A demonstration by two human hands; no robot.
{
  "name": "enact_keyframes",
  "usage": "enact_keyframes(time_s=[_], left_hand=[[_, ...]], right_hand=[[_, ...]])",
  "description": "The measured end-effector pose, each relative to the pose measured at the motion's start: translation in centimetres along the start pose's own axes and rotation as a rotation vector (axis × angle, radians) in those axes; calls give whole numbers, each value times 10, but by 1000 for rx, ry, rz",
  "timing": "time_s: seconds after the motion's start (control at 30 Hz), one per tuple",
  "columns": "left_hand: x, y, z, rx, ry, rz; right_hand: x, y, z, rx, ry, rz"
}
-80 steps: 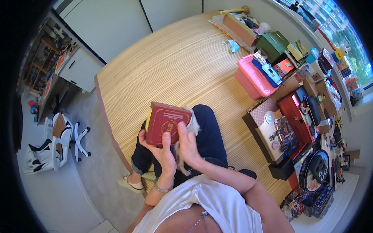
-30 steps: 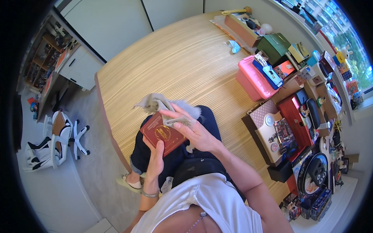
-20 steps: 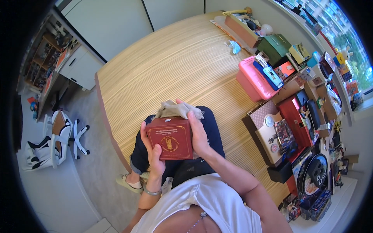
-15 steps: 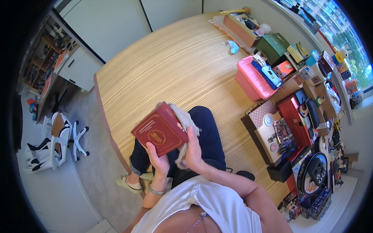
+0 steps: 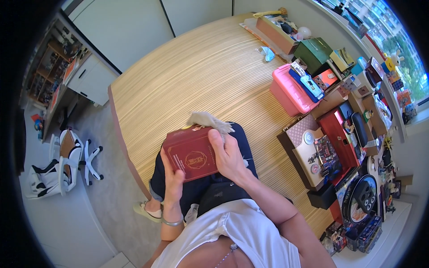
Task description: The person cleans a plastic bin, a large white jar, a small clear case, two rectangular boxes, and a glasses case using a cloth. The person picks up each item from a table, wipes it by hand, and places it back onto the crowded surface.
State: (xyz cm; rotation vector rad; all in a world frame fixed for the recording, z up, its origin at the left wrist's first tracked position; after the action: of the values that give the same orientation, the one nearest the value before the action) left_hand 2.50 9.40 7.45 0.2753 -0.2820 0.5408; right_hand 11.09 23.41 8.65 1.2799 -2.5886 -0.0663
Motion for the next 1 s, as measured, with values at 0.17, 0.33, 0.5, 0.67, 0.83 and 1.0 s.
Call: enact_keyframes(time_s=[0.17,0.33,0.5,0.67,0.83,1.0], left_hand=[[-5,-6,-11,-167,83,21],[10,-4,-15,26,170,335],[-4,11,-29,9,-340,502],[-9,16,-33,-39,-820,282],[10,5,-32,-193,-803,343],[30,1,-23,-170,-829,290]], right_hand=[[3,2,4,91,-330,-56],[20,-13,9,101,58,114],[28,-42,25,52,-29,52],[46,-72,45,-93,-358,-469],[42,-44,23,-389,-869,-450],[26,4,18,-462,-900,-72]])
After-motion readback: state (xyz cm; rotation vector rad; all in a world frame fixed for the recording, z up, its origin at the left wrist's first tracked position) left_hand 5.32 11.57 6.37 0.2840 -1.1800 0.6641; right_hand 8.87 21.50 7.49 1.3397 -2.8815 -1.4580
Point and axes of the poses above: each hand's wrist, its own y-axis towards the middle knuckle, its own x-axis out of the palm, z = x × y, the point moved 4 cm from there along y, towards the middle knuckle, and after that the axes turned 10 degrees about -z, right-handed, at the moved point
